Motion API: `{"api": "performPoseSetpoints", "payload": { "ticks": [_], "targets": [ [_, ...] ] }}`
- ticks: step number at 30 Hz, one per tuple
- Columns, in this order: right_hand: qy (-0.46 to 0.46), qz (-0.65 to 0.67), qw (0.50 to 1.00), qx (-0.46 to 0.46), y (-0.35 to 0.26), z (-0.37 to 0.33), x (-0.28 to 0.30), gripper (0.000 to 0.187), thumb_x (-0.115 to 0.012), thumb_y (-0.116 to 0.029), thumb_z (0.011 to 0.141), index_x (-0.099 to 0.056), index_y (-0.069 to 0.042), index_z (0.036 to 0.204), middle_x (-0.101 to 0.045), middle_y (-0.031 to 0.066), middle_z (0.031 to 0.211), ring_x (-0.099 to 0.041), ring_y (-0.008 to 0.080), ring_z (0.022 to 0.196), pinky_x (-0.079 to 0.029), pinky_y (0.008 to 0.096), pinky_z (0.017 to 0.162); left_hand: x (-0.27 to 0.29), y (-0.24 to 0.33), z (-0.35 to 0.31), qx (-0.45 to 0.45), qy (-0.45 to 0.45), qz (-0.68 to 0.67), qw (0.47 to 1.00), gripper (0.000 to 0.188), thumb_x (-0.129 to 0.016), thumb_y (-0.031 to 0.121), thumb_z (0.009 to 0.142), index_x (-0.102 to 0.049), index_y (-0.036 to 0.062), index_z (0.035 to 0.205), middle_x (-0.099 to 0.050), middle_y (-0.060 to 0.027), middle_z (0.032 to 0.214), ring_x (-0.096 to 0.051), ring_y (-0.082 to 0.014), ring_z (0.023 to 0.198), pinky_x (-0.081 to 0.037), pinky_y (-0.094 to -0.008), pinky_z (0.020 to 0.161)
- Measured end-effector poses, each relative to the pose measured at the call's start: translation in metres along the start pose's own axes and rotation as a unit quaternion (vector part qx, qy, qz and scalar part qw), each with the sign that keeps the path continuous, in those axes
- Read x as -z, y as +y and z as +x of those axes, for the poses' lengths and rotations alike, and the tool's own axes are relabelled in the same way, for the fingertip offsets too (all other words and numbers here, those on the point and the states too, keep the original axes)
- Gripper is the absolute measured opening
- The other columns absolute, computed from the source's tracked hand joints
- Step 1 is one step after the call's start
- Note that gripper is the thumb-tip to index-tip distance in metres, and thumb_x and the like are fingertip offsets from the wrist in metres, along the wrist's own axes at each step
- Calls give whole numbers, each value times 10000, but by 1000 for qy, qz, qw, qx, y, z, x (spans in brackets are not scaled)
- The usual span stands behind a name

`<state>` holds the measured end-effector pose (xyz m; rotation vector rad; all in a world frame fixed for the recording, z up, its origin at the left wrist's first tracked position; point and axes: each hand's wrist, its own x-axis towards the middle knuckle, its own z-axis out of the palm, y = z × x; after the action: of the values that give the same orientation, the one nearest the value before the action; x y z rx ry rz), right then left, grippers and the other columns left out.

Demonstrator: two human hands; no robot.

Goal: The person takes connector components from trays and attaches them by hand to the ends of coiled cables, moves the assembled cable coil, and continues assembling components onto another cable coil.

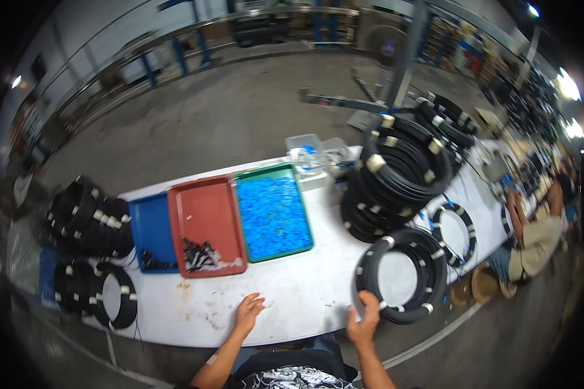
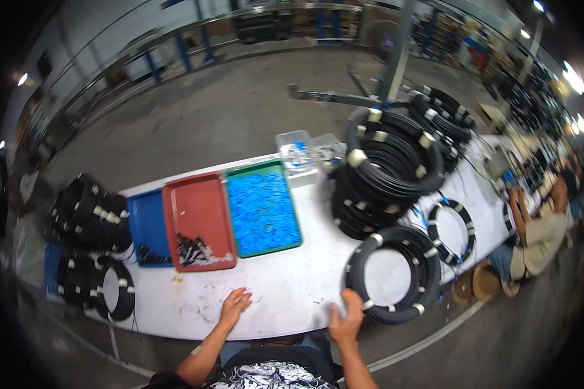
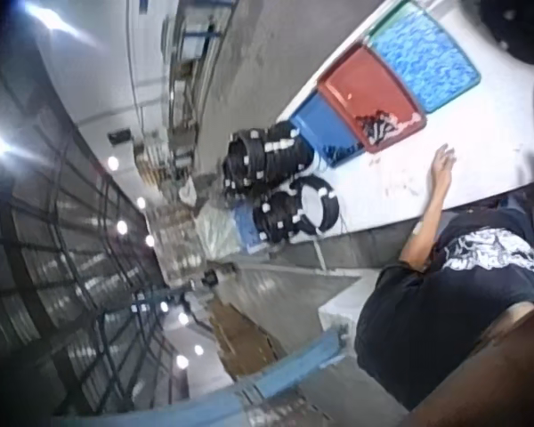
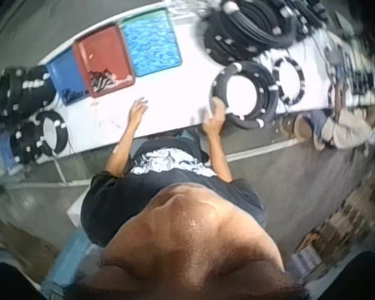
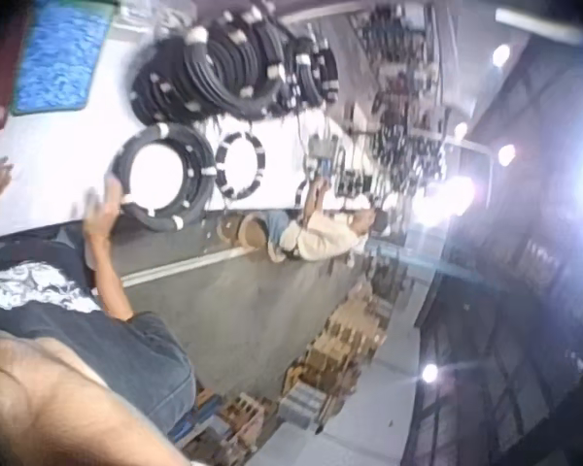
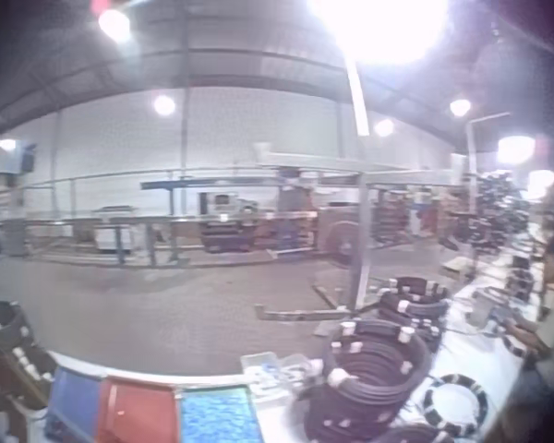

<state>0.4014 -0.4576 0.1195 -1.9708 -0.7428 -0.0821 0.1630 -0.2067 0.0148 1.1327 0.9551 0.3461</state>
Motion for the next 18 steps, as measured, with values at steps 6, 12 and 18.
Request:
{"api": "performPoseSetpoints", "payload": {
  "ticks": [6,12,18],
  "targets": [
    [-344,123,920,144,-65,-20,-110,233,-702,-33,853,-682,-13,1084,-695,184,1103,-655,367,1056,-518,426,949,90,-8,-103,-24,257,-23,966,294,-642,116,994,-632,-35,1246,-729,-164,1162,-693,-192,1080,-532,-308,937],
    [-590,81,750,287,-98,-35,-203,204,-688,-144,915,-696,-36,1087,-715,156,1095,-684,321,1020,-544,419,907,124,-54,-181,-95,448,-101,883,215,-613,34,993,-658,-56,1183,-742,-144,1084,-706,-190,1054,-552,-294,934],
    [-670,114,703,208,-158,-71,-309,300,-696,-157,935,-661,7,1183,-717,190,1102,-714,315,957,-564,393,860,148,-106,-201,-154,546,-177,804,242,-662,47,986,-641,-49,1208,-714,-123,1122,-694,-177,1060,-537,-275,940]
  ]
}}
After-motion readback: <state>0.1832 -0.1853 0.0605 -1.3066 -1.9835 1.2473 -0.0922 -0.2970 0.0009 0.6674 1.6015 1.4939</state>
